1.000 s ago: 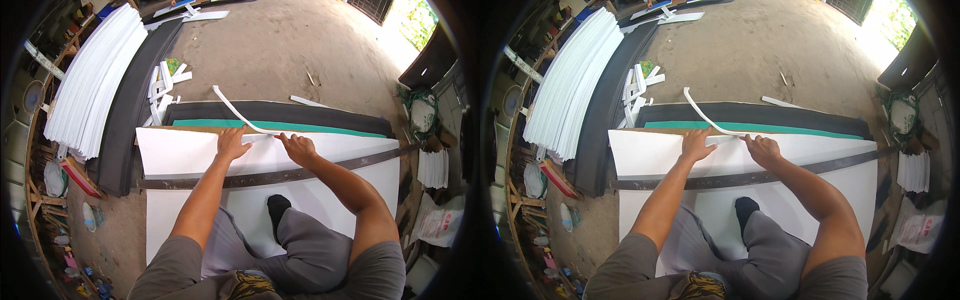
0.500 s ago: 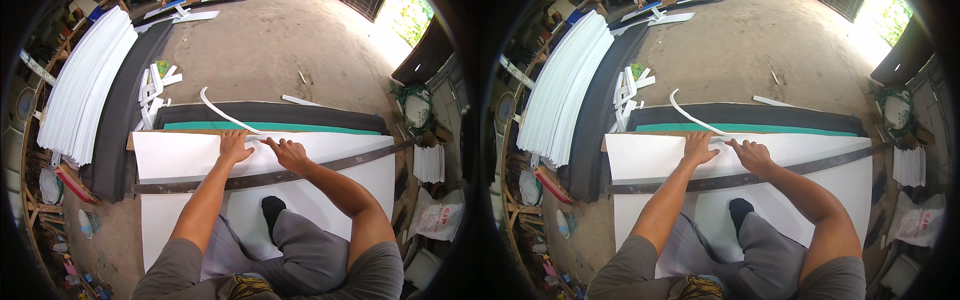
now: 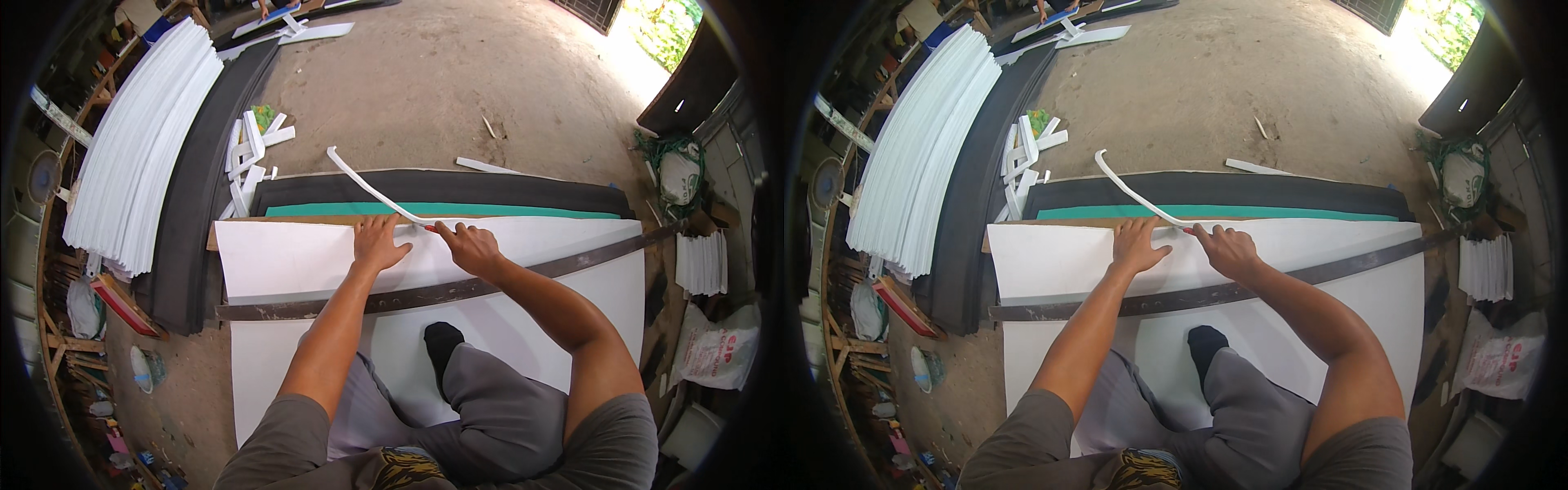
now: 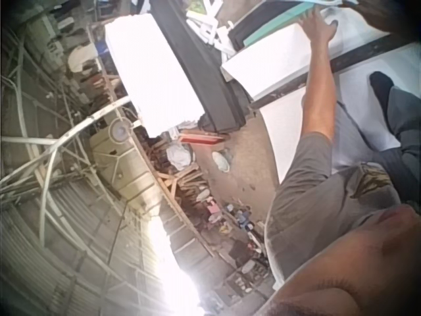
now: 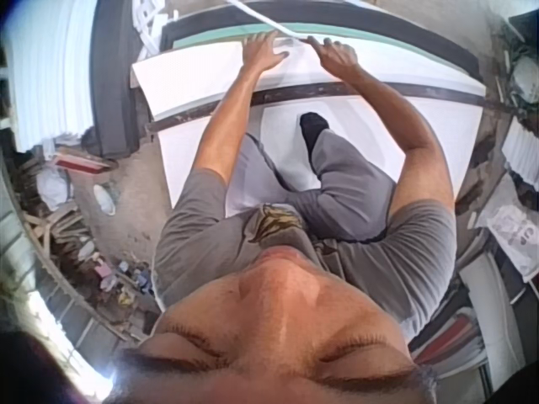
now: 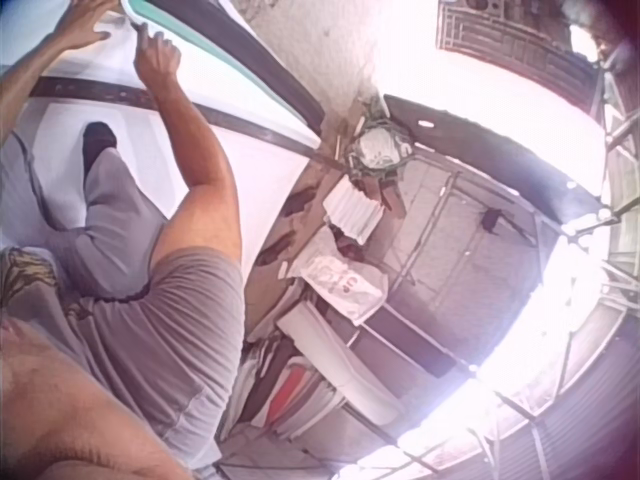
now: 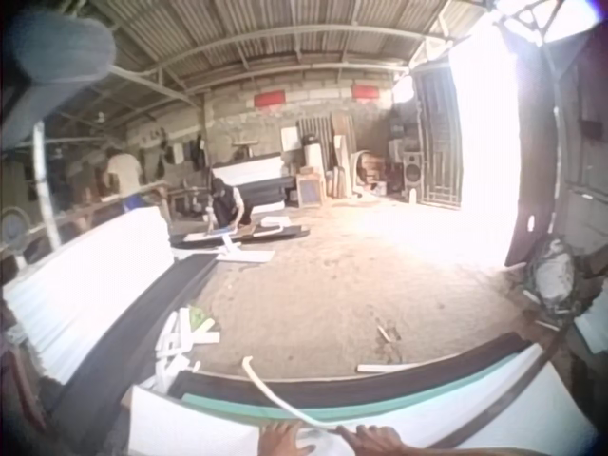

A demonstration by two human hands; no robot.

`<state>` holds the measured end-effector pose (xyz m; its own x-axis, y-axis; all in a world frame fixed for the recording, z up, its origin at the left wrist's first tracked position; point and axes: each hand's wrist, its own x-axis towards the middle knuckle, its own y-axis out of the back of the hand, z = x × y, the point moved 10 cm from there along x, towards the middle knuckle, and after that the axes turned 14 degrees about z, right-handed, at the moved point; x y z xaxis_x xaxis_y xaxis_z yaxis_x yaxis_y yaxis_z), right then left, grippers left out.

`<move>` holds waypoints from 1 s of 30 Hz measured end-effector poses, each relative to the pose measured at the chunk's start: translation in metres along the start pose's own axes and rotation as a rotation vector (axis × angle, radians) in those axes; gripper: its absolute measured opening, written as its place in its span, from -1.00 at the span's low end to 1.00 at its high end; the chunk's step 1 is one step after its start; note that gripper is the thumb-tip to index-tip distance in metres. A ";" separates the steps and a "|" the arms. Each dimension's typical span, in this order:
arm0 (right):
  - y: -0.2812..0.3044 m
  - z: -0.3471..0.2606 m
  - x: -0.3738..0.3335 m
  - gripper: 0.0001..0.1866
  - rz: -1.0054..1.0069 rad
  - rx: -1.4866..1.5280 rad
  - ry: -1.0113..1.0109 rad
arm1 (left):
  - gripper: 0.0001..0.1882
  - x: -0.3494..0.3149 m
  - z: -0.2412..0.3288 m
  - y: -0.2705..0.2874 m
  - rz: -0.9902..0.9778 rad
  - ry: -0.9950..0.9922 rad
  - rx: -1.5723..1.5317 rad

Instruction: The person uses a utility knife to cut a thin strip from the edge of a large white sheet. After cutting, the person wipes the surface of the white sheet with a yellow and green cloth.

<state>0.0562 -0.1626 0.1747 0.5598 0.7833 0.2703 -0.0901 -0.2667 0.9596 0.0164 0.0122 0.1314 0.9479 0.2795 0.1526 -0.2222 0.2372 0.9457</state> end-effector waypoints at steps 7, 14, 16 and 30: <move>-0.006 -0.004 0.012 -0.66 -0.114 -0.038 0.010 | -0.12 -0.001 0.002 0.003 0.020 -0.012 0.018; -0.012 0.029 -0.010 -0.65 -0.184 -0.206 -0.034 | -0.08 0.004 0.002 0.002 -0.070 -0.003 0.055; -0.011 0.051 -0.021 -0.63 -0.219 -0.238 -0.054 | -0.11 0.007 0.001 -0.001 -0.086 0.017 0.052; 0.011 0.050 -0.031 -0.52 0.009 0.085 -0.165 | -0.34 0.014 0.027 -0.035 0.005 -0.053 -0.109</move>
<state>0.0787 -0.2180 0.1730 0.6876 0.6798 0.2551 -0.0295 -0.3248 0.9453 0.0440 -0.0177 0.1079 0.9568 0.2320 0.1755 -0.2482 0.3364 0.9084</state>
